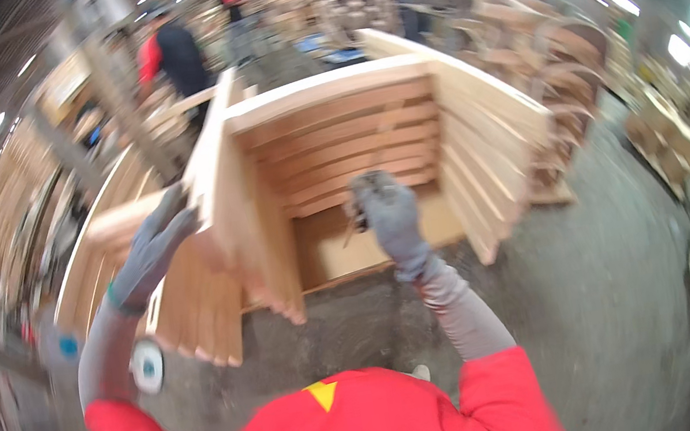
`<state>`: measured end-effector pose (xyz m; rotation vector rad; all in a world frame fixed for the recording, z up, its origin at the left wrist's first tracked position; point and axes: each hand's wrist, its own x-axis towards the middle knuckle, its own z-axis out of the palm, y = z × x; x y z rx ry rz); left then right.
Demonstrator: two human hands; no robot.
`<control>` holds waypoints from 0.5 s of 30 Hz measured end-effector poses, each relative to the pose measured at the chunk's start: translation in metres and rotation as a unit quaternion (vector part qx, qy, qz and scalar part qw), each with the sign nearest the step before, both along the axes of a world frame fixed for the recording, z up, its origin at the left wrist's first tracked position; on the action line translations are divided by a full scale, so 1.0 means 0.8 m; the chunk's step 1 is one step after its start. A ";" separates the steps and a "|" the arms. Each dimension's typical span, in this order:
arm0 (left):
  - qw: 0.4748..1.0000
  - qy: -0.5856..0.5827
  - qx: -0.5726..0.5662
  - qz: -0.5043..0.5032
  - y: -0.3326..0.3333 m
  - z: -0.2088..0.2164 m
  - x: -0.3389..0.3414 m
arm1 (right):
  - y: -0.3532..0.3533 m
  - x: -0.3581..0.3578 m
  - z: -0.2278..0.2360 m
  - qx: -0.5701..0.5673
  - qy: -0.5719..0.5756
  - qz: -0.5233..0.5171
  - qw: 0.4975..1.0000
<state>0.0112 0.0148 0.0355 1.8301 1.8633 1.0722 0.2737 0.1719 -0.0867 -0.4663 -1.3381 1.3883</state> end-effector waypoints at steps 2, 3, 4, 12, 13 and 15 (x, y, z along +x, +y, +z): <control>0.986 -0.163 -0.030 0.012 0.008 -0.022 0.017 | 0.013 0.031 -0.019 0.052 -0.031 -0.030 0.998; 0.976 -0.215 -0.037 0.017 0.017 -0.037 0.035 | 0.016 0.064 -0.011 0.051 -0.093 -0.043 0.993; 0.964 -0.264 -0.019 0.025 0.022 -0.052 0.020 | 0.011 0.080 0.000 0.047 -0.123 -0.041 0.990; 0.983 -0.185 0.006 0.008 0.066 -0.069 -0.051 | 0.038 0.247 0.021 0.101 -0.091 -0.233 0.963; 0.981 -0.191 0.041 -0.016 0.052 -0.076 -0.036 | 0.050 0.276 0.018 0.036 0.078 -0.237 0.968; 0.935 -0.343 0.092 -0.014 0.025 -0.077 0.032 | 0.067 0.329 0.015 -0.006 0.132 -0.307 0.943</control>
